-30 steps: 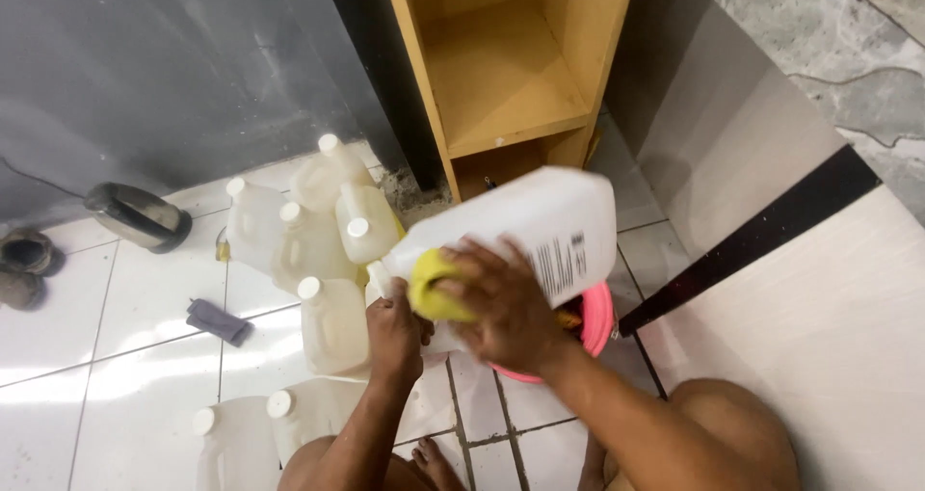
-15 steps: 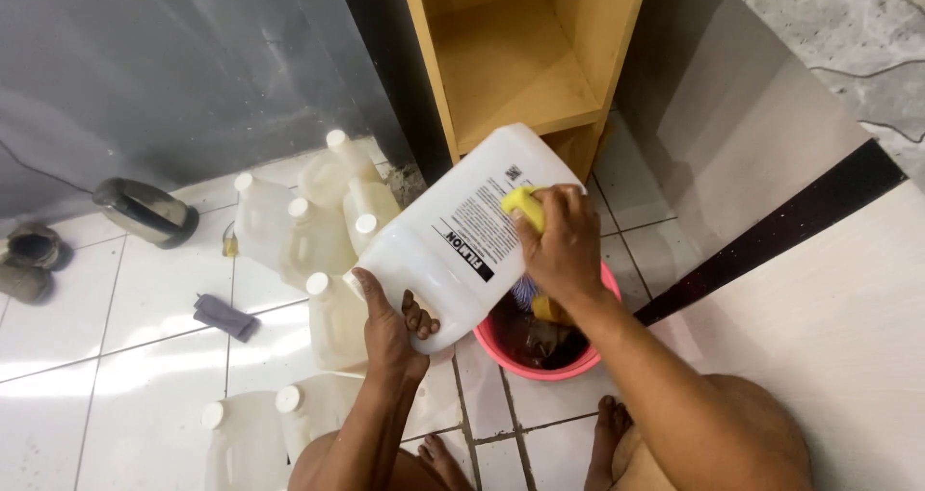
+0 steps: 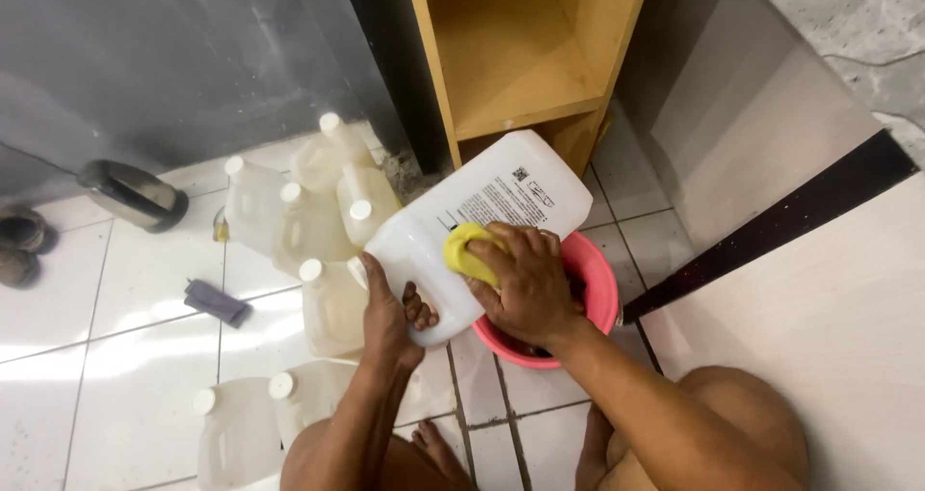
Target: Washing and scrubbing the exterior of several large plastic jugs using a sponge and a bucket of water.
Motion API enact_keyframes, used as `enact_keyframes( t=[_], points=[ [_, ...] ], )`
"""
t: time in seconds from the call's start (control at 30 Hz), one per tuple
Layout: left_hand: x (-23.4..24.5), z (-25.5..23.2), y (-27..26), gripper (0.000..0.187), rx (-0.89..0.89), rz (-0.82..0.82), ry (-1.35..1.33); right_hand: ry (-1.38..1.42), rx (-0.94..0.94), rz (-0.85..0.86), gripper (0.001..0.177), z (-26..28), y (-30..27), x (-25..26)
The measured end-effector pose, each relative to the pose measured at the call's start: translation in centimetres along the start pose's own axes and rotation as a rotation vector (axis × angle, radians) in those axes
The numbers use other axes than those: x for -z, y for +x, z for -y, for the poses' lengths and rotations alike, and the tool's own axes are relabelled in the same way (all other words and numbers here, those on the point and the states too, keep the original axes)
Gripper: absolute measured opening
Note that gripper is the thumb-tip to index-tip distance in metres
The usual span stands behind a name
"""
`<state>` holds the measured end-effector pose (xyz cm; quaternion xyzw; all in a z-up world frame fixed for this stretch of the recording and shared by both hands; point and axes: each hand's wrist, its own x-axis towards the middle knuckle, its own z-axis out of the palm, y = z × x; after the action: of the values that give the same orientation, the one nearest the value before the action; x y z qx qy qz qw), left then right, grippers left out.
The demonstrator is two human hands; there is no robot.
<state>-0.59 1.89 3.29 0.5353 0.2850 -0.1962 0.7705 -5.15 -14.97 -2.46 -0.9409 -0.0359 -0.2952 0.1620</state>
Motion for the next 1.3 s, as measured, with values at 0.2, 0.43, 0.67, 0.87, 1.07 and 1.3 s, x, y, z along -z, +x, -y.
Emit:
enact_keyframes(
  t=[0.2, 0.43, 0.67, 0.87, 1.07, 1.3],
  points=[
    [2.8, 2.1, 3.9, 0.086, -0.042, -0.046, 0.237, 0.014, -0.692, 0.411, 0.043, -8.5, 0.1, -1.7],
    [3.6, 0.5, 5.6, 0.078, -0.211, -0.030, 0.504, 0.086, -0.822, 1.283, 0.055, -7.1, -2.6, -0.7],
    [2.7, 1.1, 6.1, 0.071, -0.209, -0.010, 0.486, 0.208, -0.657, 1.153, 0.059, -3.9, -5.0, -7.6],
    [2.4, 0.9, 6.8, 0.068, -0.139, 0.007, 0.488, 0.270, -0.657, 1.123, 0.054, -3.2, -6.1, -13.3],
    [2.6, 0.7, 6.6, 0.069, -0.126, 0.034, 0.506, 0.259, -0.660, 1.108, 0.050, -3.5, -7.6, -16.0],
    [1.8, 0.8, 6.0, 0.067, -0.155, 0.039, 0.505, 0.221, -0.704, 1.062, 0.046, -5.0, -9.7, -16.3]
  ],
)
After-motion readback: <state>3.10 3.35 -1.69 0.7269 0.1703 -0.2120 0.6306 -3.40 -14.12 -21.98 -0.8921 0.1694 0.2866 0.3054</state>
